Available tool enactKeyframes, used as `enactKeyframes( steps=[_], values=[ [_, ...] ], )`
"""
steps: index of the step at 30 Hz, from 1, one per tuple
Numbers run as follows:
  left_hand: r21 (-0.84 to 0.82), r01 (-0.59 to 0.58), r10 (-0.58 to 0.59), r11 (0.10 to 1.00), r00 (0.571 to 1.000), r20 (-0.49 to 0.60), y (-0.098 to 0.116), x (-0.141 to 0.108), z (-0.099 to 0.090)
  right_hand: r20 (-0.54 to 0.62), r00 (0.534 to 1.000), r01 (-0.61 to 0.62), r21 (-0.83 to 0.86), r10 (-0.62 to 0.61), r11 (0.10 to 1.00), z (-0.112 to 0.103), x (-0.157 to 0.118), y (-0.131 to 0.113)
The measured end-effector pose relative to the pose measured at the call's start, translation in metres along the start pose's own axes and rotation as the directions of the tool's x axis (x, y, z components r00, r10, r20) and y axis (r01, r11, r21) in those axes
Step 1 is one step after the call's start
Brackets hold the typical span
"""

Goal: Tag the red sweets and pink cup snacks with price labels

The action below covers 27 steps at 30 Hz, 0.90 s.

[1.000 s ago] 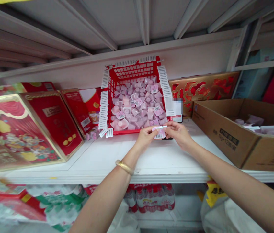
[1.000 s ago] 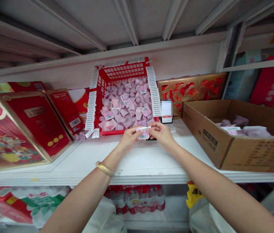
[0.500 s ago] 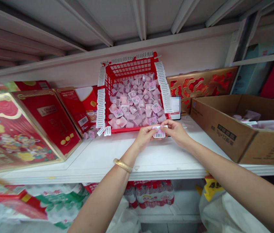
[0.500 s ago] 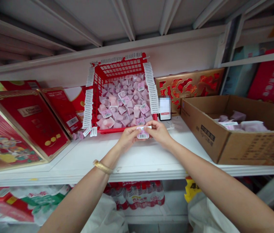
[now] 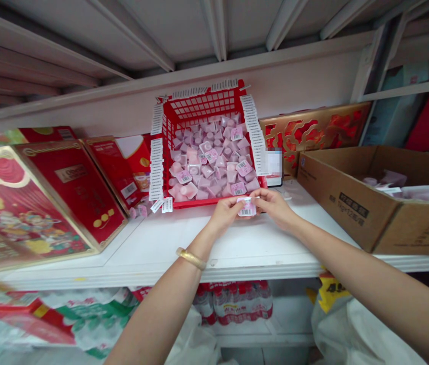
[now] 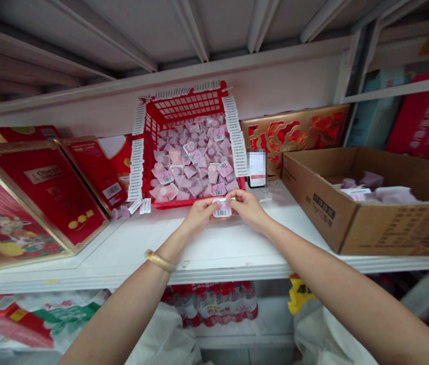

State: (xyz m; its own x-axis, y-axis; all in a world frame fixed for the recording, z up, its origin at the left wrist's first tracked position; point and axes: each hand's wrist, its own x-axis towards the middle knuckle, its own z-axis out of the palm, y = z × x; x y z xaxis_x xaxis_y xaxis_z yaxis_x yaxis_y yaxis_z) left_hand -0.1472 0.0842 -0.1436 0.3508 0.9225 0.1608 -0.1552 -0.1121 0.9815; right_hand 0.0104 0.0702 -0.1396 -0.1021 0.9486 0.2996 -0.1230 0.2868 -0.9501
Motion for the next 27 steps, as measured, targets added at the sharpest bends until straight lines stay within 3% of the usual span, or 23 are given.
enactKeyframes(
  steps=[27],
  values=[
    [-0.018, 0.016, -0.015, 1.000, 0.999, 0.043, 0.0014, -0.0012, -0.0004, -0.008, 1.000, 0.021, -0.063, -0.022, 0.998, 0.0013, 0.0006, 0.0011]
  ],
)
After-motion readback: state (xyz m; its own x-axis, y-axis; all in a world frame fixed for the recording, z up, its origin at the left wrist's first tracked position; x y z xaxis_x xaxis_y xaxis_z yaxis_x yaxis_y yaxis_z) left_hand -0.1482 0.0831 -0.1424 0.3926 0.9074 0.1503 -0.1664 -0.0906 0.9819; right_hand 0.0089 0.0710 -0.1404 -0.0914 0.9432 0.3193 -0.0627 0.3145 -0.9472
